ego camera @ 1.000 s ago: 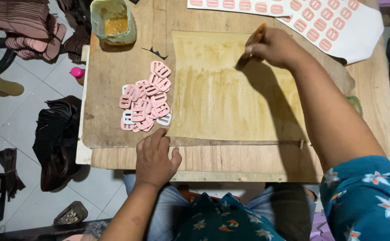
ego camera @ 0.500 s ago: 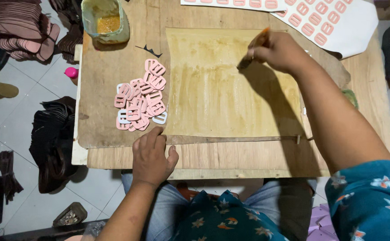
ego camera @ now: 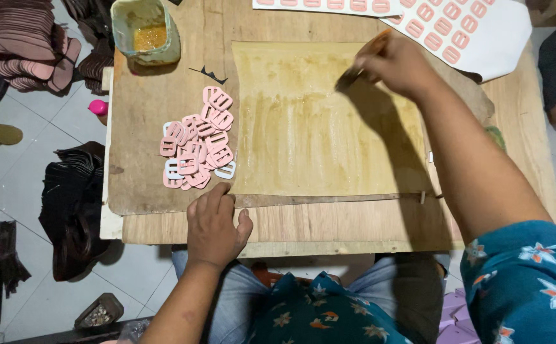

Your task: The person brushes a yellow adhesive from a container onto a large flat sheet on the work table, repositioning the sheet to coat different areas. They then pick up small white buckle-shaped components and brush coating onto them one at a time.

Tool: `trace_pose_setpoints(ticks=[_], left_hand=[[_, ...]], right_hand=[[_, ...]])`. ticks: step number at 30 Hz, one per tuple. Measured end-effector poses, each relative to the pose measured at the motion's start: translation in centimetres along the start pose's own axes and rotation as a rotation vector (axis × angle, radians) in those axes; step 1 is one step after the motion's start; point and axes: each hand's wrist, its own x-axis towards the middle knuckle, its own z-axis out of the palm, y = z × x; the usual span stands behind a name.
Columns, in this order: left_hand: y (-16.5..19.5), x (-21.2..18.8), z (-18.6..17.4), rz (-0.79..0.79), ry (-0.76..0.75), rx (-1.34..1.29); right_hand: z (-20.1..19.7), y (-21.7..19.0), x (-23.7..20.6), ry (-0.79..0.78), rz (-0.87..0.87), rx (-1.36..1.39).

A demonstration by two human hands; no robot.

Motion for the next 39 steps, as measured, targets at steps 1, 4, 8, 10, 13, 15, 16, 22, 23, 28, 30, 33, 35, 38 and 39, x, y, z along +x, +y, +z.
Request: trace_pose_setpoints(ticks=[1, 4, 8, 10, 13, 15, 16, 22, 23, 28, 30, 33, 35, 38, 39], left_hand=[[0.0, -0.2, -0.1, 0.004, 0.006, 0.005], [0.1, -0.2, -0.2, -0.004, -0.003, 0.004], [0.1, -0.1, -0.1, -0.012, 0.001, -0.002], [0.2, 0.0, 0.0, -0.008, 0.008, 0.007], [0.3, -0.2, 0.2, -0.021, -0.005, 0.013], [0.4, -0.3, 0.2, -0.027, -0.017, 0.003], [0.4, -0.3, 0.2, -0.025, -0.012, -0.007], [0.7, -0.1, 0.3, -0.004, 0.040, -0.014], [0.7, -0.2, 0.2, -0.013, 0.026, -0.027], [0.8, -0.1, -0.2, -0.019, -0.012, -0.055], [0.8, -0.1, -0.4, -0.008, -0.011, -0.063], [0.8, -0.2, -0.7, 0.011, -0.002, -0.076], [0.7, -0.1, -0.6, 0.006, -0.004, -0.075], [0.6, -0.1, -0.4, 0.004, -0.003, -0.071], [0.6, -0.1, -0.3, -0.003, -0.012, -0.070]], right_hand=[[-0.7, 0.3, 0.0, 0.091, -0.009, 0.080], [-2.1, 2.0, 0.4, 0.323, 0.017, 0.321], [-2.3, 4.8, 1.6, 0.444, -0.019, 0.406], [-1.6, 6.0, 2.3, 0.473, -0.062, 0.216], [-0.2, 6.9, 3.5, 0.494, -0.096, 0.098], [1.4, 6.9, 4.3, 0.499, -0.112, 0.079], [2.4, 6.6, 4.8, 0.502, -0.131, 0.071], [9.6, 1.7, 7.7, 0.476, -0.237, 0.167], [11.2, 0.6, 7.9, 0.452, -0.204, 0.243], [16.6, -3.7, 8.4, 0.378, -0.328, 0.266], [17.1, -4.7, 8.6, 0.330, -0.382, 0.187], [16.8, -5.9, 9.5, 0.179, -0.393, 0.103], [15.6, -6.5, 10.4, 0.029, -0.392, 0.071], [14.0, -7.4, 10.8, -0.136, -0.309, -0.047], [13.7, -7.7, 10.7, -0.188, -0.262, -0.039]])
